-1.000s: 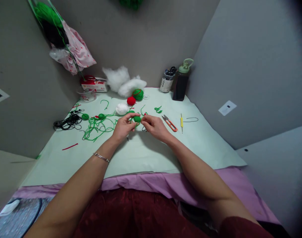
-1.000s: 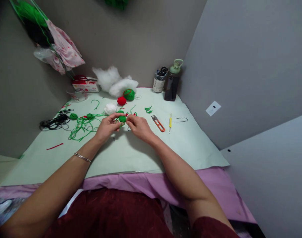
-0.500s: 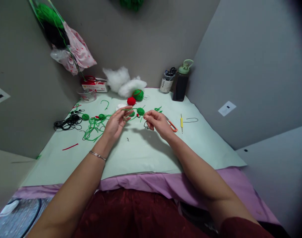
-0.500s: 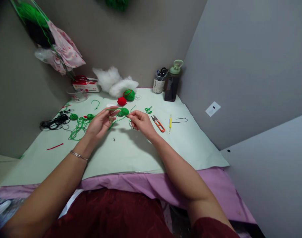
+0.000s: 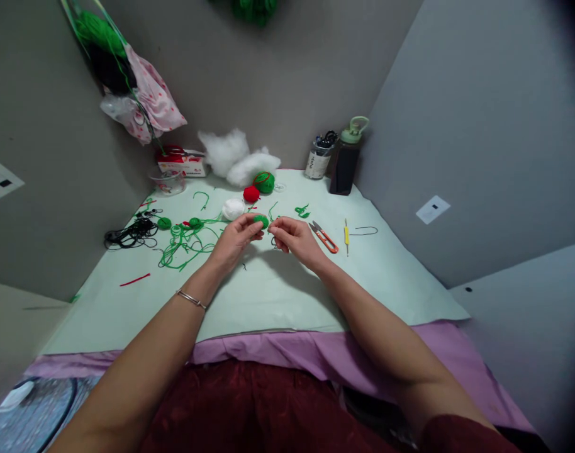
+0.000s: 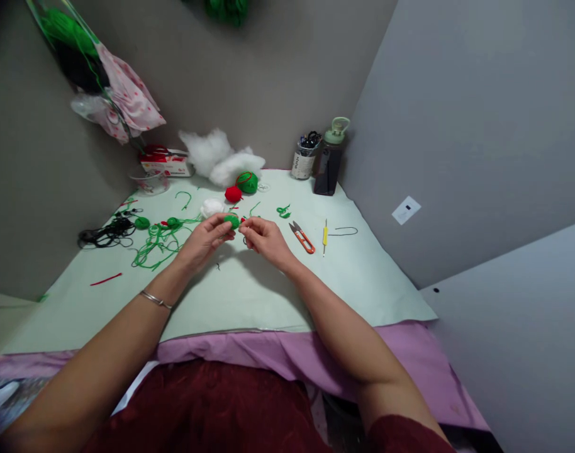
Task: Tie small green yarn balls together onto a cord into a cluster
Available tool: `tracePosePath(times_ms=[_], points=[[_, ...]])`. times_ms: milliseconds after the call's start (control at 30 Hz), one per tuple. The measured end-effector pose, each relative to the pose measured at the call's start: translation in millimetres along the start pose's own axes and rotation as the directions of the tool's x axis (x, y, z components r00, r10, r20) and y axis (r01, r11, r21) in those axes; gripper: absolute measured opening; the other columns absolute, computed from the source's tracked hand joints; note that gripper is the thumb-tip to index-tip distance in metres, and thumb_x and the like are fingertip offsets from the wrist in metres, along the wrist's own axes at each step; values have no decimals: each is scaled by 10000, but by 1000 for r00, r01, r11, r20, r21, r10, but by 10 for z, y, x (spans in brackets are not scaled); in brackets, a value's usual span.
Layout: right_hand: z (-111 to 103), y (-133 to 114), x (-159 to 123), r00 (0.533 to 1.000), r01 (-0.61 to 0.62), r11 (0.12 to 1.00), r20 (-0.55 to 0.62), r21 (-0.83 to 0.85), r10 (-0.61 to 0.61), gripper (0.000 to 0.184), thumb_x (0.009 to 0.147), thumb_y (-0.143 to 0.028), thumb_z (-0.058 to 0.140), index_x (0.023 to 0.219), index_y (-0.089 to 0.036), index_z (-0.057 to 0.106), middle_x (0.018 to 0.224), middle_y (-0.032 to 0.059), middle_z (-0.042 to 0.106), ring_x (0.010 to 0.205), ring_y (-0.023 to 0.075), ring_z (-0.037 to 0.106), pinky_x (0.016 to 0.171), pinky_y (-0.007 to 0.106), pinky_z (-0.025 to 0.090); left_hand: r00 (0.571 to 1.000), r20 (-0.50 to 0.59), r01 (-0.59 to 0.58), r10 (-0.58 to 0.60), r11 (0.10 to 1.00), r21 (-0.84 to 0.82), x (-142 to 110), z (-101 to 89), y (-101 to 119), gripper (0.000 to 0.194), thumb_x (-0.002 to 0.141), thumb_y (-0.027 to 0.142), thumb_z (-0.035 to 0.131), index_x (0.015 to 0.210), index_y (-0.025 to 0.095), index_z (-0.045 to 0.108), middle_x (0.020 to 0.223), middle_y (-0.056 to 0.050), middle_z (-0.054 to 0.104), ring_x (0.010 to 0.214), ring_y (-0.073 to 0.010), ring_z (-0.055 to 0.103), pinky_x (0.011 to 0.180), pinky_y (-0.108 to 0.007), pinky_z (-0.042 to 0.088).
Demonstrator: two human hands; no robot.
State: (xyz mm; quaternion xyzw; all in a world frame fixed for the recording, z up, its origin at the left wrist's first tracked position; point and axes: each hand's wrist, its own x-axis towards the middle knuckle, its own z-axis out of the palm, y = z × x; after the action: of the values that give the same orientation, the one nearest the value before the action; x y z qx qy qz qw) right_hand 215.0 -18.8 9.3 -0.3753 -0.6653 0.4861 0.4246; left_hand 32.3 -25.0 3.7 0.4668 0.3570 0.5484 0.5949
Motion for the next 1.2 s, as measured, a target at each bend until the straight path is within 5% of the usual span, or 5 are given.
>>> tracePosePath(times_ms=[167, 400, 733, 1200], points=[[-59, 48, 22, 989, 121, 978, -63, -167, -133, 223, 835, -388, 703, 873, -173, 746, 840, 30, 612, 700, 127, 514, 623, 279, 407, 1000, 28, 10, -11, 1000, 20, 10, -59, -11, 358, 729, 340, 859, 1043, 207, 749, 750, 38, 637, 605, -76, 480, 921, -340, 500], [-108, 28, -3, 994, 112, 975, 7, -192, -113, 177, 862, -292, 649, 943, -188, 768, 811, 16, 550, 711, 138, 501, 657, 301, 405, 1000, 9, 5, -6, 998, 64, -3, -53, 39, 352, 716, 299, 845, 1044, 214, 752, 827, -7, 679, 687, -118, 556, 691, -286, 473], [-78, 32, 28, 999, -4, 997, 32, 72, 2, 259, 761, -394, 758, 802, -173, 629, 694, -22, 581, 600, 106, 512, 599, 264, 420, 995, 62, -83, 78, 992, 97, -1, -16, -33, 350, 639, 216, 872, 970, 191, 761, 945, -32, 734, 898, -168, 652, 884, -318, 494], [-224, 76, 56, 991, -86, 986, 111, 146, 70, 291, 720, -378, 825, 878, -153, 727, 733, -16, 629, 623, 101, 539, 642, 267, 441, 988, 56, -150, 142, 971, 189, -19, -25, -6, 334, 644, 231, 884, 966, 227, 796, 938, -18, 707, 839, -151, 617, 817, -299, 490]])
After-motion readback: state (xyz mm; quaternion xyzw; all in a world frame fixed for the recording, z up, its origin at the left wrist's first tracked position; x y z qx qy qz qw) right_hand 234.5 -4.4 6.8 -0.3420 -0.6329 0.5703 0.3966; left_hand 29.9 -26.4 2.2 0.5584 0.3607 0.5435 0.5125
